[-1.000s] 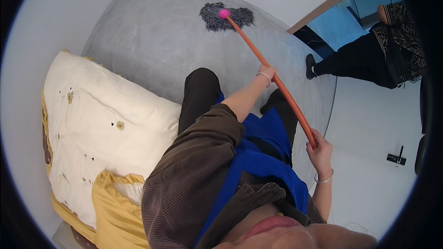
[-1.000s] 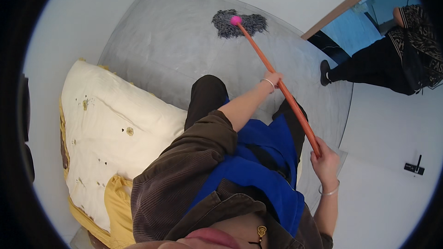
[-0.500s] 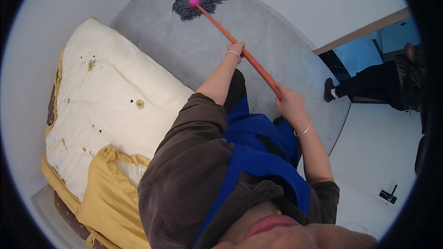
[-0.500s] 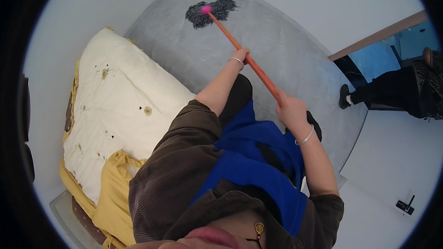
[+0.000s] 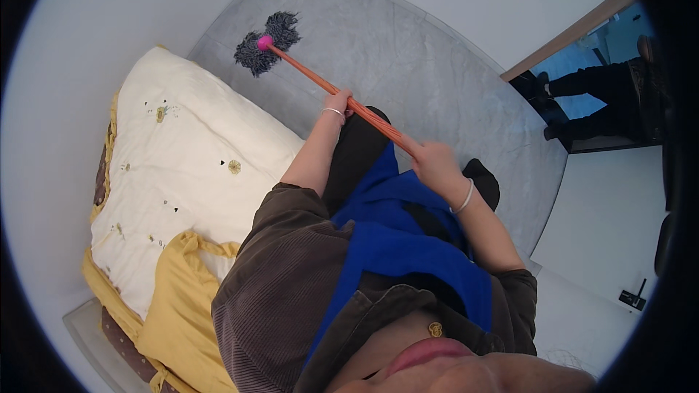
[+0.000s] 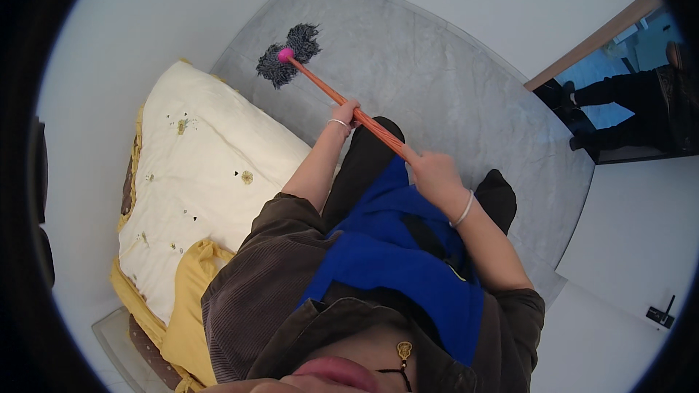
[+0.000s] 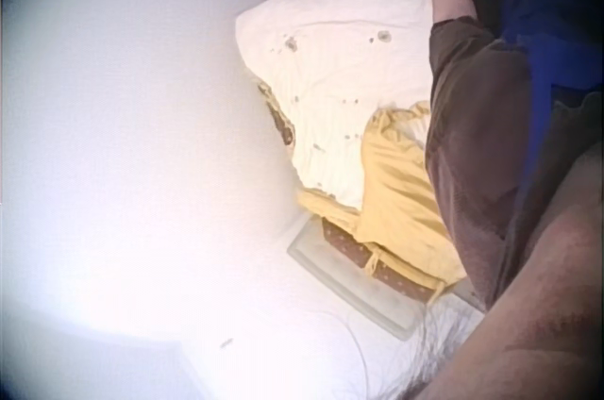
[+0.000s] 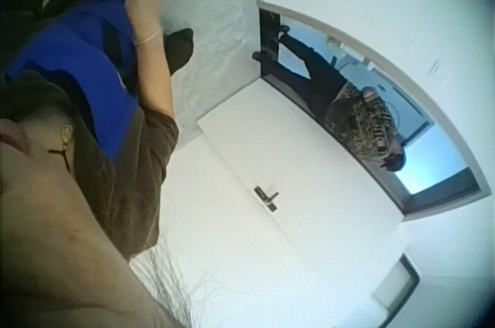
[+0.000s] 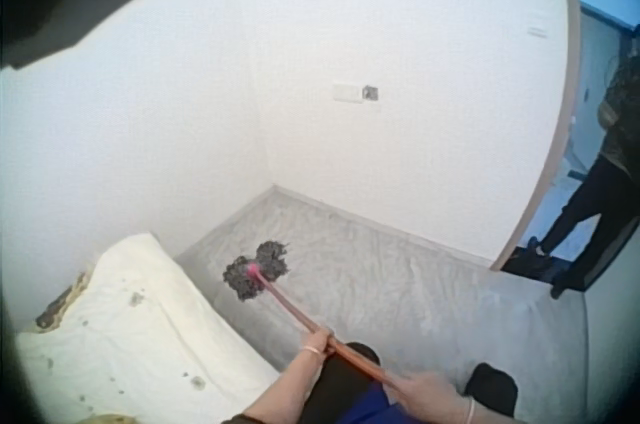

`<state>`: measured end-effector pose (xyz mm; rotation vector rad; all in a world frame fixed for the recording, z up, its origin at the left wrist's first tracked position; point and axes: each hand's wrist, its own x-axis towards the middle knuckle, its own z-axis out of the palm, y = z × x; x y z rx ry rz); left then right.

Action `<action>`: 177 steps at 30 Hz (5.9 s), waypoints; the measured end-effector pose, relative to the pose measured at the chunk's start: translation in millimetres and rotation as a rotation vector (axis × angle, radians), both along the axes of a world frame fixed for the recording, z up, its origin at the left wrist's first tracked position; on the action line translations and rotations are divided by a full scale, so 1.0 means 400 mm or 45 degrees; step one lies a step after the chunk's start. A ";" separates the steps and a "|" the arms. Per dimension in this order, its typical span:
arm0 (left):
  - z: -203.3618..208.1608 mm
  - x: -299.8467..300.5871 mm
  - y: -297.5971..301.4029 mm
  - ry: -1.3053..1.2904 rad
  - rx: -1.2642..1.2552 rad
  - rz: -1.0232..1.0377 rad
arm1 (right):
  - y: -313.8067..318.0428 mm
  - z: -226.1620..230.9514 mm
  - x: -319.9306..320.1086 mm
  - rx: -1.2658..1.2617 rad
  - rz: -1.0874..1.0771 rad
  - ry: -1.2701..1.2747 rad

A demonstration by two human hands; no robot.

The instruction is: The person mops a tiled floor using a mop with a long handle. They move the mop back and forth across the floor surface, covering different areas of the room while standing.

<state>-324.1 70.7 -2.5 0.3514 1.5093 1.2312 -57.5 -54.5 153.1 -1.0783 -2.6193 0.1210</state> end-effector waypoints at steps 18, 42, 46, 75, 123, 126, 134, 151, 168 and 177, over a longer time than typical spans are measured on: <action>0.053 0.512 -0.037 -0.096 -0.210 -0.721 | -0.211 0.170 0.484 -0.006 -0.465 -0.107; 0.346 1.067 -0.338 0.877 1.507 -2.391 | -0.736 0.546 0.696 -0.161 -1.490 0.108; 0.316 1.062 -0.353 0.790 1.553 -2.158 | -0.719 0.526 0.689 -0.220 -1.599 0.167; -0.001 0.806 0.031 1.378 1.443 -1.484 | -0.304 0.082 0.529 -0.225 -1.420 0.352; 0.114 1.120 -0.244 -0.153 -0.138 -1.186 | -0.369 -0.012 0.737 -2.055 -0.977 2.421; 0.131 1.146 -0.286 -0.200 -0.152 -1.260 | -0.424 0.011 0.735 -2.002 -1.016 2.477; 0.191 1.201 -0.369 -0.214 -0.166 -1.478 | -0.539 0.085 0.677 -1.815 -1.174 2.717; 0.103 1.279 -0.388 -0.296 -0.288 -1.500 | -0.755 0.307 0.490 -1.552 -1.696 1.933; 0.090 1.073 -0.262 -0.265 -0.194 -1.346 | -0.598 0.274 0.483 -1.897 -1.266 1.318; 0.025 0.895 -0.140 -0.322 -0.083 -1.074 | -0.438 0.235 0.505 -2.047 -0.980 0.953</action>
